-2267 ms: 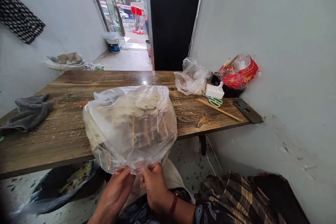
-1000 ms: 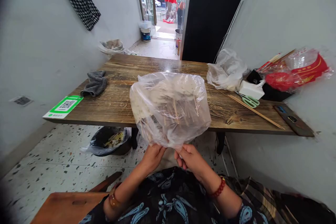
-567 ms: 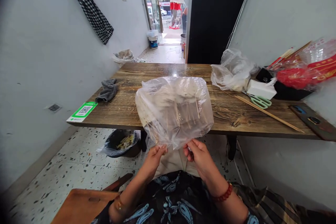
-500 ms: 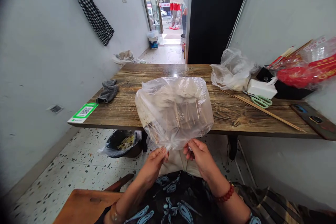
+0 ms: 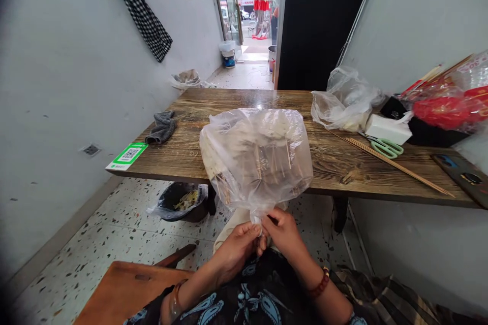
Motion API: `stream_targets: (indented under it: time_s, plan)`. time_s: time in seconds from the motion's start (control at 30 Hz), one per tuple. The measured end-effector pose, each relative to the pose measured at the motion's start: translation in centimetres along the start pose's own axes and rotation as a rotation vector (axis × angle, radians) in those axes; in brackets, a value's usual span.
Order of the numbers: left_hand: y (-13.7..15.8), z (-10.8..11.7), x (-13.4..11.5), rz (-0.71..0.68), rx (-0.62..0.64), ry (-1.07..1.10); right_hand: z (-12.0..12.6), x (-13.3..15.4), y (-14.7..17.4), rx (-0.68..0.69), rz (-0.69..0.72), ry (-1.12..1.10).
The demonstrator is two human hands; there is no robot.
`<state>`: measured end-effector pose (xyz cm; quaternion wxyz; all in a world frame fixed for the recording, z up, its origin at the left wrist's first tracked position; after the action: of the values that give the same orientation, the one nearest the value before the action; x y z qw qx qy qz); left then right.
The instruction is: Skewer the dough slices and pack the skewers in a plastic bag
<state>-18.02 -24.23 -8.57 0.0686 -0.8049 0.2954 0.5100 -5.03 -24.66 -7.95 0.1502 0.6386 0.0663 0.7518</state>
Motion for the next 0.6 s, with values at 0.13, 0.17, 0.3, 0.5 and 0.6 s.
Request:
stream_targets:
  time_s: [0.13, 0.17, 0.3, 0.5, 0.6]
  plan:
    - [-0.2, -0.1, -0.1, -0.048, -0.047, -0.283, 0.3, 0.0, 0.4, 0.022, 0.008, -0.026]
    - [-0.2, -0.2, -0.1, -0.058, -0.045, -0.327, 0.3, -0.1, 0.3, 0.016, 0.0, -0.026]
    - [-0.2, -0.7, 0.0, -0.076, -0.016, -0.35, 0.5, -0.3, -0.3, -0.08, 0.005, 0.024]
    - [-0.1, 1.9, -1.0, -0.051, -0.141, -0.297, 0.7, 0.3, -0.3, -0.079, 0.039, -0.054]
    - [-1.0, 2.7, -2.2, -0.165, -0.108, -0.44, 0.4, 0.7, 0.0, 0.042, -0.1, -0.217]
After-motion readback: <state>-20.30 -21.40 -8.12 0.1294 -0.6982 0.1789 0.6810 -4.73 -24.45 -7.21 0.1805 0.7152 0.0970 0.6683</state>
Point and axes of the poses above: each hand's wrist, its own y-axis away from the middle knuckle, its own z-axis out of the back of the hand, x = y × z, the point moved 2 cm from there along -y, towards the middle knuckle, and after that the axes turned 11 degrees about -z, right-handed, at the moved point
